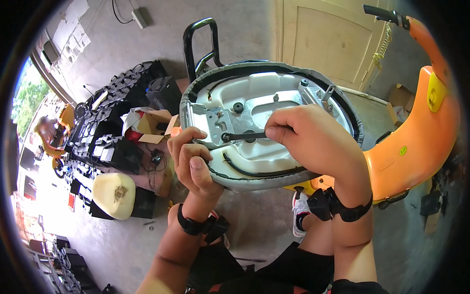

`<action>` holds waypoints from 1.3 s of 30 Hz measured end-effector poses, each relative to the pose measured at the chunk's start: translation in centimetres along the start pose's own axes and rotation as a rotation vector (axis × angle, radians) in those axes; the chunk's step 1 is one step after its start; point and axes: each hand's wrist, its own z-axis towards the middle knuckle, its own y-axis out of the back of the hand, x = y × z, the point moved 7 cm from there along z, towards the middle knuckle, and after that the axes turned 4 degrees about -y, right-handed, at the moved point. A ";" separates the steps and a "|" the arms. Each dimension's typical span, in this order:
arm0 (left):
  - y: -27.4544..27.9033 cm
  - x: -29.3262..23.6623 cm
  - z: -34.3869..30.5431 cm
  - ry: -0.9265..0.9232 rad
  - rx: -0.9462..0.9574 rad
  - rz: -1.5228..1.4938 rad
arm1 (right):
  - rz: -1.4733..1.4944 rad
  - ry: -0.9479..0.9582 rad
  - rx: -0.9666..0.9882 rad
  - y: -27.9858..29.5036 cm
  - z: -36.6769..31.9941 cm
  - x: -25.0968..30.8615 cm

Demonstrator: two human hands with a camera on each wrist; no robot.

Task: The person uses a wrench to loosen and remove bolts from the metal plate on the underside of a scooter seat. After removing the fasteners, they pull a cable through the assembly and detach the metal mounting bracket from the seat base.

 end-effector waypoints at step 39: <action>-0.1 -0.5 -0.1 0.060 0.088 0.080 | -0.231 -0.008 -0.224 -1.1 1.5 -1.6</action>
